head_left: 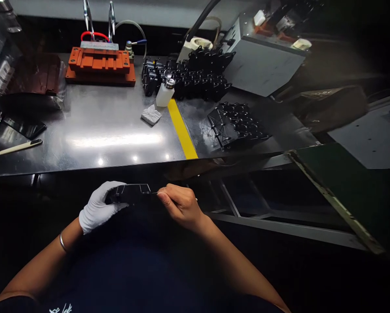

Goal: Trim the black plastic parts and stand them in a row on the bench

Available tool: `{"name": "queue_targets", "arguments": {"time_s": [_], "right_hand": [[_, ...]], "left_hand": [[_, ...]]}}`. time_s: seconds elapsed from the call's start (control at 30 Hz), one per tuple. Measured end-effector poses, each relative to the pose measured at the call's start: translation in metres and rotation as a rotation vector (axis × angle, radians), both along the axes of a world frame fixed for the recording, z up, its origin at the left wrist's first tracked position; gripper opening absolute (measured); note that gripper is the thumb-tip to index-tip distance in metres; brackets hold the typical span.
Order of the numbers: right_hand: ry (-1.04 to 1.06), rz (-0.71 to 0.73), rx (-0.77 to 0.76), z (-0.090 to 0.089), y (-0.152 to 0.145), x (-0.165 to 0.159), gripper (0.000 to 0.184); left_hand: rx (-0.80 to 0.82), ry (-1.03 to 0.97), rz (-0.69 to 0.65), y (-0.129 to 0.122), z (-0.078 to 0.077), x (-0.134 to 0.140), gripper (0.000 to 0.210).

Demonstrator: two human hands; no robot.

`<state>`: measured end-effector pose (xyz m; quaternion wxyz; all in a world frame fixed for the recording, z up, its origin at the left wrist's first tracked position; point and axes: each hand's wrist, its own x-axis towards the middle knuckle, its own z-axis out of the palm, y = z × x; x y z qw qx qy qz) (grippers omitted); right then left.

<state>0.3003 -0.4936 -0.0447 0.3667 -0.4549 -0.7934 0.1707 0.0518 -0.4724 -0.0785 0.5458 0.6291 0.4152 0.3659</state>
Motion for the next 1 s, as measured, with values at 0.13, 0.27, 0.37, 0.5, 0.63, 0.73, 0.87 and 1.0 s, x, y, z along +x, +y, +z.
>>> {"name": "queue_targets", "arguments": {"time_s": [0.13, 0.27, 0.37, 0.5, 0.63, 0.73, 0.87, 1.0], "right_hand": [[-0.002, 0.0, -0.009, -0.001, -0.002, -0.001, 0.03], [-0.014, 0.032, -0.002, -0.001, -0.001, -0.001, 0.029], [-0.07, 0.027, 0.012, -0.004, 0.002, -0.002, 0.029], [-0.062, 0.054, -0.066, -0.006, 0.008, 0.002, 0.035], [0.007, 0.232, -0.255, 0.0, 0.006, 0.008, 0.044], [0.025, 0.353, -0.325, 0.004, 0.003, 0.009, 0.053], [0.092, 0.337, -0.139, 0.008, 0.008, 0.006, 0.05], [-0.089, 0.245, 0.111, 0.017, 0.019, -0.001, 0.051]], "left_hand": [[0.146, 0.047, -0.033, 0.001, -0.001, -0.005, 0.035], [0.291, 0.089, -0.056, 0.0, 0.0, -0.007, 0.038], [0.346, 0.062, -0.139, 0.0, 0.002, -0.006, 0.035], [0.4, 0.0, -0.267, 0.003, 0.005, -0.003, 0.026], [0.544, -0.023, -0.274, 0.01, 0.006, -0.004, 0.032], [0.559, -0.037, -0.261, 0.011, 0.006, -0.006, 0.037], [0.071, -0.068, -0.202, 0.011, 0.004, -0.008, 0.04], [-0.399, -0.112, -0.288, 0.019, 0.004, -0.008, 0.059]]}}
